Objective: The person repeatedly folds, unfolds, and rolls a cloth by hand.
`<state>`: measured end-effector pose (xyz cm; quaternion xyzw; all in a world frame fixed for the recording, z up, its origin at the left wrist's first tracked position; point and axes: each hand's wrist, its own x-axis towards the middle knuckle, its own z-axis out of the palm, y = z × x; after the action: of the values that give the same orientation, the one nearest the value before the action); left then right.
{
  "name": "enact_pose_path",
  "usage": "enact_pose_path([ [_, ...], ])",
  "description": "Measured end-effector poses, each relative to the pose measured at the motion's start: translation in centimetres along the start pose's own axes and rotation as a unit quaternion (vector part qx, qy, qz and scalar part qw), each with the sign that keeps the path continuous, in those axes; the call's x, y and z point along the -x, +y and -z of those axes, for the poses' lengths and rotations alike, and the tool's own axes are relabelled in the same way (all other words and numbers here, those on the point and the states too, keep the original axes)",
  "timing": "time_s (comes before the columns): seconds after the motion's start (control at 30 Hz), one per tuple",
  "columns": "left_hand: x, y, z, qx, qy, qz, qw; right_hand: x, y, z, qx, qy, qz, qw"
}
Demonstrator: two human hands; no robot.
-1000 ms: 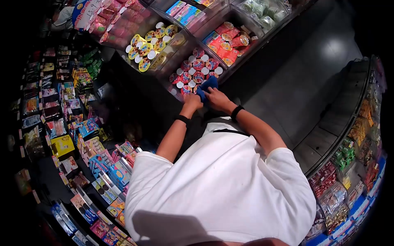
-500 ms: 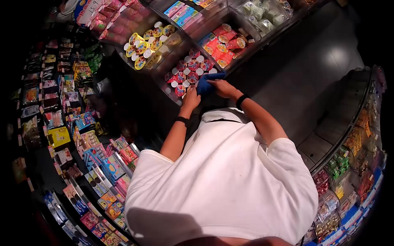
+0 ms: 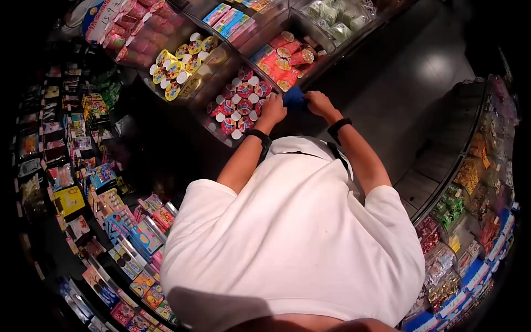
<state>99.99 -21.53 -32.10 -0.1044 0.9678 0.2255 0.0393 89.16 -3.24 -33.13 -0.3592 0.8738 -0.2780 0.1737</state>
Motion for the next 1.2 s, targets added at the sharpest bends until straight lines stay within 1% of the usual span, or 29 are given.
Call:
enact_pose_path([
  [0.07, -1.5, 0.7, 0.0, -0.025, -0.069, 0.053, 0.996, 0.8, 1.1, 0.6, -0.011, -0.064, -0.064, 0.996],
  [0.1, -1.5, 0.0, -0.4, 0.004, -0.051, 0.041, 0.998, 1.6, 0.9, 0.1, -0.031, -0.055, -0.057, 0.996],
  [0.13, -1.4, -0.9, -0.5, 0.014, -0.043, 0.049, 0.998, 1.9, 1.1, 0.0, -0.010, -0.108, -0.015, 0.994],
  [0.17, -1.0, -1.7, 0.1, 0.012, -0.085, 0.050, 0.995, 2.1, 0.8, -0.6, -0.040, -0.147, -0.030, 0.988],
  [0.2, -0.4, -2.6, 0.7, 0.008, -0.126, 0.050, 0.991, 2.3, -0.2, -0.9, -0.054, -0.149, -0.002, 0.987],
  [0.27, 1.7, -4.9, 2.1, 0.063, -0.160, 0.127, 0.977, 2.2, -0.8, -2.4, -0.084, -0.195, -0.001, 0.977],
  [0.33, 4.5, -7.9, 3.2, 0.019, -0.196, 0.134, 0.971, 1.5, -1.4, -3.6, -0.075, -0.287, -0.007, 0.955],
  [0.4, 7.8, -10.8, 3.6, 0.025, -0.181, 0.102, 0.978, 1.0, -1.4, -5.4, -0.045, -0.299, 0.039, 0.952],
  [0.43, 8.9, -11.4, 3.9, 0.041, -0.182, 0.142, 0.972, 0.8, -1.6, -6.4, -0.054, -0.287, 0.033, 0.956],
  [0.5, 10.4, -11.5, 5.3, 0.135, -0.157, 0.157, 0.966, -0.3, -3.4, -6.2, -0.015, -0.280, 0.008, 0.960],
  [0.53, 10.5, -11.3, 6.3, 0.158, -0.191, 0.154, 0.956, -0.9, -4.7, -5.6, 0.013, -0.269, -0.010, 0.963],
  [0.6, 9.7, -11.8, 5.5, 0.114, -0.097, 0.112, 0.982, -3.2, -5.3, -5.5, -0.203, -0.227, -0.083, 0.949],
  [0.63, 8.3, -11.7, 6.3, 0.138, -0.170, 0.134, 0.966, -4.4, -4.9, -5.3, -0.283, -0.220, -0.070, 0.931],
  [0.67, 6.9, -10.9, 7.2, 0.123, -0.095, 0.115, 0.981, -4.3, -7.7, -2.3, -0.409, -0.163, -0.131, 0.888],
  [0.7, 4.8, -10.6, 7.9, 0.168, -0.080, 0.096, 0.978, -5.2, -7.7, -1.4, -0.416, -0.126, -0.103, 0.895],
  [0.73, 3.9, -8.5, 9.4, 0.159, 0.100, 0.081, 0.979, -6.6, -7.5, -0.5, -0.423, -0.086, -0.075, 0.899],
  [0.77, 1.4, -8.3, 10.3, 0.179, 0.173, 0.025, 0.968, -7.5, -8.3, 0.7, -0.385, -0.037, -0.063, 0.920],
  [0.8, -0.2, -6.3, 13.1, 0.241, 0.207, 0.049, 0.947, -8.0, -8.9, 2.0, -0.342, 0.011, -0.055, 0.938],
  [0.83, -1.4, -5.2, 14.9, 0.254, 0.232, 0.039, 0.938, -8.3, -9.1, 2.6, -0.302, 0.046, -0.056, 0.951],
  [0.87, -3.5, -5.8, 14.1, 0.254, 0.281, -0.013, 0.925, -8.1, -9.9, 3.5, -0.254, 0.060, -0.051, 0.964],
  [0.93, -6.4, -6.4, 13.3, 0.126, 0.309, -0.103, 0.937, -8.7, -7.8, 1.7, -0.115, 0.075, 0.026, 0.990],
  [0.97, -7.0, -6.5, 12.5, 0.110, 0.250, -0.108, 0.956, -8.3, -7.3, 1.1, -0.074, 0.049, 0.016, 0.996],
  [1.0, -7.2, -6.3, 11.1, 0.071, 0.212, -0.078, 0.972, -7.0, -8.5, 1.2, -0.001, 0.057, -0.003, 0.998],
  [1.03, -7.3, -6.6, 9.5, 0.027, 0.178, -0.054, 0.982, -5.8, -9.6, 1.3, 0.016, 0.030, -0.033, 0.999],
  [1.07, -7.6, -7.8, 7.2, 0.093, 0.183, -0.099, 0.974, -4.5, -10.3, 1.2, -0.021, 0.027, -0.054, 0.998],
  [1.1, -8.0, -8.0, 6.2, 0.076, 0.185, -0.116, 0.973, -3.3, -9.8, -0.2, -0.027, 0.070, -0.053, 0.996],
  [1.13, -6.7, -7.0, 7.6, 0.005, 0.158, -0.157, 0.975, -1.8, -10.6, 0.1, -0.049, 0.057, -0.080, 0.994],
  [1.17, -6.8, -7.2, 5.6, 0.079, 0.160, -0.147, 0.973, -0.5, -10.4, -0.5, -0.043, 0.059, -0.107, 0.992],
  [1.2, -5.5, -6.0, 6.1, 0.056, 0.116, -0.150, 0.980, 1.2, -9.6, -1.4, -0.037, 0.055, -0.134, 0.989],
])
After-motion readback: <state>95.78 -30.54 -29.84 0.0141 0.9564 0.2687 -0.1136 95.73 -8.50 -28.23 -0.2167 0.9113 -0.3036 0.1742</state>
